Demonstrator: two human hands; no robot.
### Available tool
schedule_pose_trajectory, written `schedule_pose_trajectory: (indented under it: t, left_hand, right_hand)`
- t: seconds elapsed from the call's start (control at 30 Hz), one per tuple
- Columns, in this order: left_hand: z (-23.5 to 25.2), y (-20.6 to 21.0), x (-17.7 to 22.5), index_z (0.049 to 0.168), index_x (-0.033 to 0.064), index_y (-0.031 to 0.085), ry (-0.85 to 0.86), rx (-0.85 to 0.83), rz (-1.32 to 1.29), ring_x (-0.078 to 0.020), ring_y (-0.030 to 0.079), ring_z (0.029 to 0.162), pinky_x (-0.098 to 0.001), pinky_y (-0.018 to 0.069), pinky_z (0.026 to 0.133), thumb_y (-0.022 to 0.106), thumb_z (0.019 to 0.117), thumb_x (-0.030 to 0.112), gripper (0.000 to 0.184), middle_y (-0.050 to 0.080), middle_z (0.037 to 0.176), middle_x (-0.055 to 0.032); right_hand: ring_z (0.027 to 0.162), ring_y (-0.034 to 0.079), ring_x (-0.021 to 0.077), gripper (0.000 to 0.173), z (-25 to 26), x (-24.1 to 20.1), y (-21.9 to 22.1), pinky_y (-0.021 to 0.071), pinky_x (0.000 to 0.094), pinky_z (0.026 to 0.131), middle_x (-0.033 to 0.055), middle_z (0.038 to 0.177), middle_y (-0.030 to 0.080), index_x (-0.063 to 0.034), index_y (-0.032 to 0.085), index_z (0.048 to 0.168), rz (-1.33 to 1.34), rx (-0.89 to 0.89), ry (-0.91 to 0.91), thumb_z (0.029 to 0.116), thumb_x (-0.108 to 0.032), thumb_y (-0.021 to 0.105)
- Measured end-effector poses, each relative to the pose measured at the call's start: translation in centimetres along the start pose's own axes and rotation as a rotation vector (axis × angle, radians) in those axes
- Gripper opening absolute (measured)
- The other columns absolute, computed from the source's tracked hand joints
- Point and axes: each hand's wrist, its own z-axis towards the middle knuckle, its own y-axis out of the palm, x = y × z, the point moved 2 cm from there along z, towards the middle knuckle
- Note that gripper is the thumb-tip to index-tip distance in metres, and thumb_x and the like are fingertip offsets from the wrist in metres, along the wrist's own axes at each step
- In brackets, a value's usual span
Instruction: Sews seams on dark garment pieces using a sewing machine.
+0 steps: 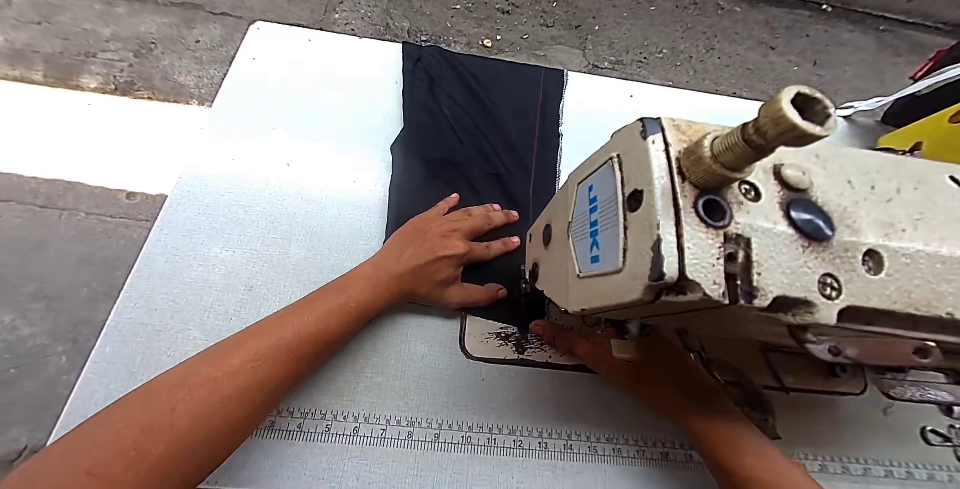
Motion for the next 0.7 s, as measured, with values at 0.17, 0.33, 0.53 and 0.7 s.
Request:
schedule_pose_trajectory:
  t: [0.17,0.33,0.53,0.7]
  left_hand:
    - [1.1,-0.4,-1.0,0.134,0.0155,0.07,0.048,-0.032,0.016,-0.0284,0.049,0.143,-0.0598,0.035,0.115,0.043,0.0988,0.055,0.059,0.056,0.151,-0.0095]
    - [1.7,-0.4,-2.2,0.135,0.0163,0.068,0.074,-0.031,0.025,-0.0285,0.048,0.143,-0.0593,0.0345,0.116,0.043,0.0993,0.056,0.059,0.055,0.151,-0.0102]
    - [3.1,-1.2,-3.7,0.133,0.0154,0.07,0.146,-0.037,0.028,-0.0304,0.05,0.141,-0.0562,0.0361,0.115,0.044,0.0978,0.055,0.059,0.058,0.148,-0.0114]
    - [3.6,-1.0,-4.4,0.131,0.0146,0.071,0.116,-0.046,-0.008,-0.0316,0.05,0.141,-0.0637,0.0347,0.113,0.045,0.0985,0.056,0.059,0.057,0.149,-0.0128]
  right_hand:
    - [0.114,0.067,0.038,0.062,0.0,-0.1,-0.3,0.0493,0.0587,0.098,0.0219,0.116,0.072,-0.0017,0.073,0.118,0.006,0.012,0.042,0.0945,-0.057,0.06]
    - [0.114,0.067,0.0377,0.054,1.1,0.2,-0.3,0.0483,0.0592,0.099,0.0222,0.115,0.072,-0.0013,0.074,0.115,0.015,-0.071,0.079,0.096,-0.051,0.062]
    - [0.117,0.065,0.042,0.048,0.9,-0.4,-1.3,0.0466,0.058,0.101,0.028,0.118,0.069,0.0047,0.07,0.12,-0.004,-0.032,0.044,0.0991,-0.038,0.064]
    - [0.086,0.071,0.018,0.038,-7.8,2.5,-5.1,0.0556,0.0356,0.08,0.0048,0.088,0.075,-0.0133,0.077,0.1,-0.142,0.389,-0.42,0.1011,-0.046,0.058]
